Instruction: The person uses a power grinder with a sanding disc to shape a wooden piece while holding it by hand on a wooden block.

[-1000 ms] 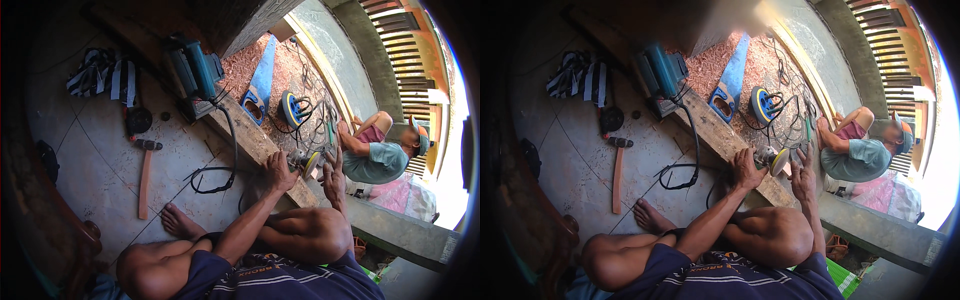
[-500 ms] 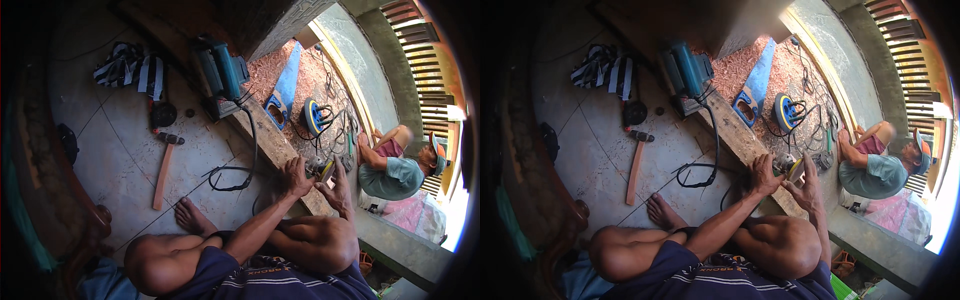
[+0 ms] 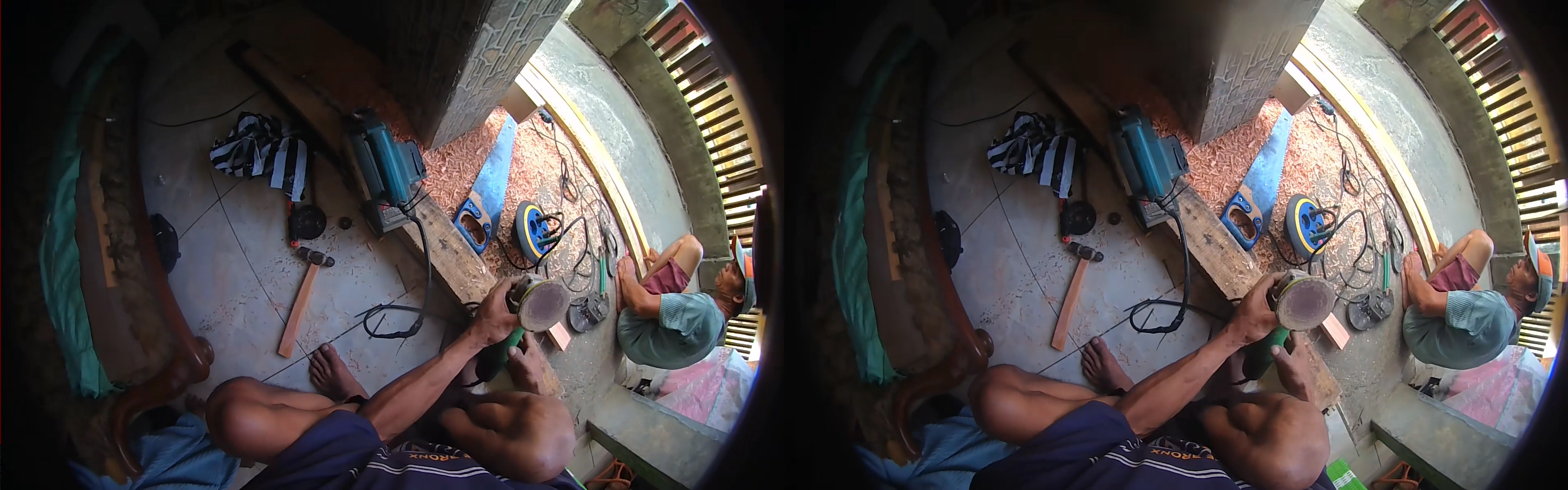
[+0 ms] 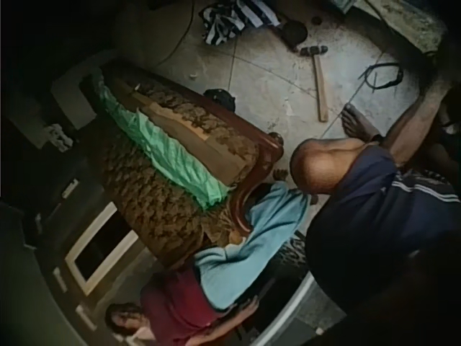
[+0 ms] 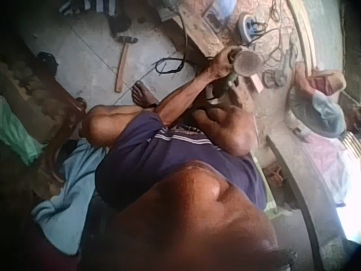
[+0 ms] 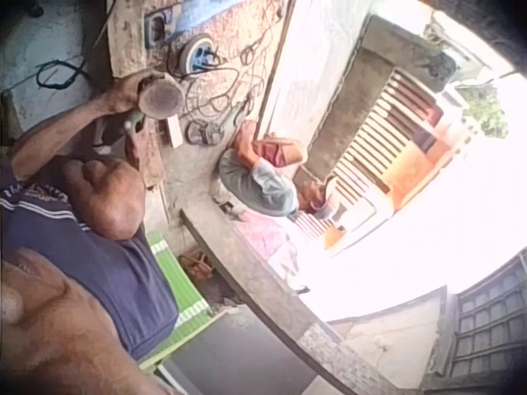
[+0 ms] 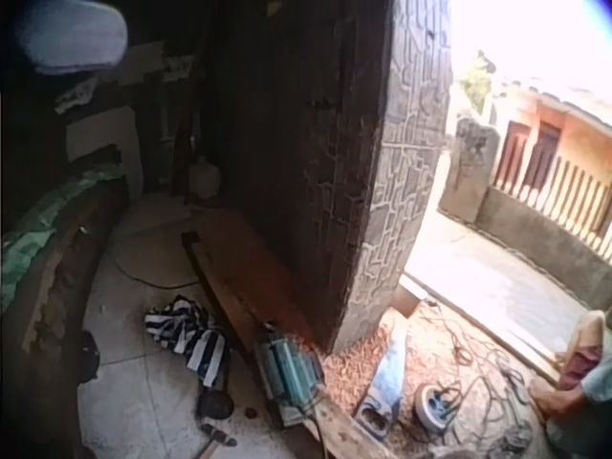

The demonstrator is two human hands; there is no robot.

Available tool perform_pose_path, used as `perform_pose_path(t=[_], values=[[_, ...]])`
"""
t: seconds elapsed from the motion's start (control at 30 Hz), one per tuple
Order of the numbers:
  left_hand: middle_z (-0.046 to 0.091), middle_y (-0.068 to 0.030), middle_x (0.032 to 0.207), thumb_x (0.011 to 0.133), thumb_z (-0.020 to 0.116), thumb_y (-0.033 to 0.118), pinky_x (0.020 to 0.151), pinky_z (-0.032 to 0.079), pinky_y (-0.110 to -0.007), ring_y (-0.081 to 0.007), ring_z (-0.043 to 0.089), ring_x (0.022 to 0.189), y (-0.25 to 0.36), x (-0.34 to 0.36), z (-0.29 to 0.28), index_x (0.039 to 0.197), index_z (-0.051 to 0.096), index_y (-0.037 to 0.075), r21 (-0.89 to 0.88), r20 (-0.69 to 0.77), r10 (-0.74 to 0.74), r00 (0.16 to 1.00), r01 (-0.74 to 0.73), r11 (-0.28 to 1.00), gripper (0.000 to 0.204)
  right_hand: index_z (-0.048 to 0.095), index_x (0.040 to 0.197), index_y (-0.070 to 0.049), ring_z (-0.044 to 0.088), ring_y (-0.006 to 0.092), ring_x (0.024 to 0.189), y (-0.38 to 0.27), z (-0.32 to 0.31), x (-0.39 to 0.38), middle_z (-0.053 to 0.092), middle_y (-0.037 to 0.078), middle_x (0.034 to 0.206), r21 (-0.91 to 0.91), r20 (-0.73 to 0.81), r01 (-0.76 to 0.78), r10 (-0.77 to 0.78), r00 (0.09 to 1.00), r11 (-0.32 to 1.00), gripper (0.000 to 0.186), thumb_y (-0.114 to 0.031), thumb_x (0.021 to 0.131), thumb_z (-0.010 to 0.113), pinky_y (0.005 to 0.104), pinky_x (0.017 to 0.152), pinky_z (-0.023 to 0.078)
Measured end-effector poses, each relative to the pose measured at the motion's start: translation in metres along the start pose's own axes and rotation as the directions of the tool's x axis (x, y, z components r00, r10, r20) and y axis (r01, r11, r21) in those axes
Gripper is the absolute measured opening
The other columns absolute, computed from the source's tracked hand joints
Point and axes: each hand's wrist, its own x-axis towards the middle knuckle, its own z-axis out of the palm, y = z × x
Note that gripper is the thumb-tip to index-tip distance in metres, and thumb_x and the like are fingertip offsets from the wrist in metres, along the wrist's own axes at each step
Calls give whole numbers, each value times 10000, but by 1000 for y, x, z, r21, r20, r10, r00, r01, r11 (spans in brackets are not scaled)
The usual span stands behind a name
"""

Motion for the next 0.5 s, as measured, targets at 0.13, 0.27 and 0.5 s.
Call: perform_pose_path(t=[0.13, 0.27, 0.5], values=[[613, -194, 1368, 818, 880, 283, 1143, 443, -412, -330, 601, 1292, 82, 28, -4, 1433, 509, -10, -196, 58, 15, 998, -3, 981, 777, 582, 1259, 38, 706, 259, 958, -54, 17, 27, 703, 156, 1072, 24, 111, 79, -81, 990, 997, 809, -474, 710, 885, 384, 844, 589], [560, -243, 1434, 910, 756, 181, 1174, 409, -417, -368, 527, 1370, 138, 57, -23, 1469, 496, -26, 575, 292, 373, 880, -474, 667, 650, 596, 1251, 69, 738, 266, 833, -121, 14, 43, 718, 170, 978, 150, 137, 165, -186, 973, 975, 793, -438, 707, 872, 394, 757, 637], [578, -302, 1327, 847, 754, 248, 1095, 459, -481, -460, 580, 1255, 166, 105, -201, 1420, 406, -70, 709, -699, 322, 638, 558, 431, 742, 546, 1248, 35, 712, 275, 853, -111, 10, 20, 658, 164, 1014, 426, 134, 188, -268, 954, 885, 773, -336, 676, 909, 481, 741, 647]])
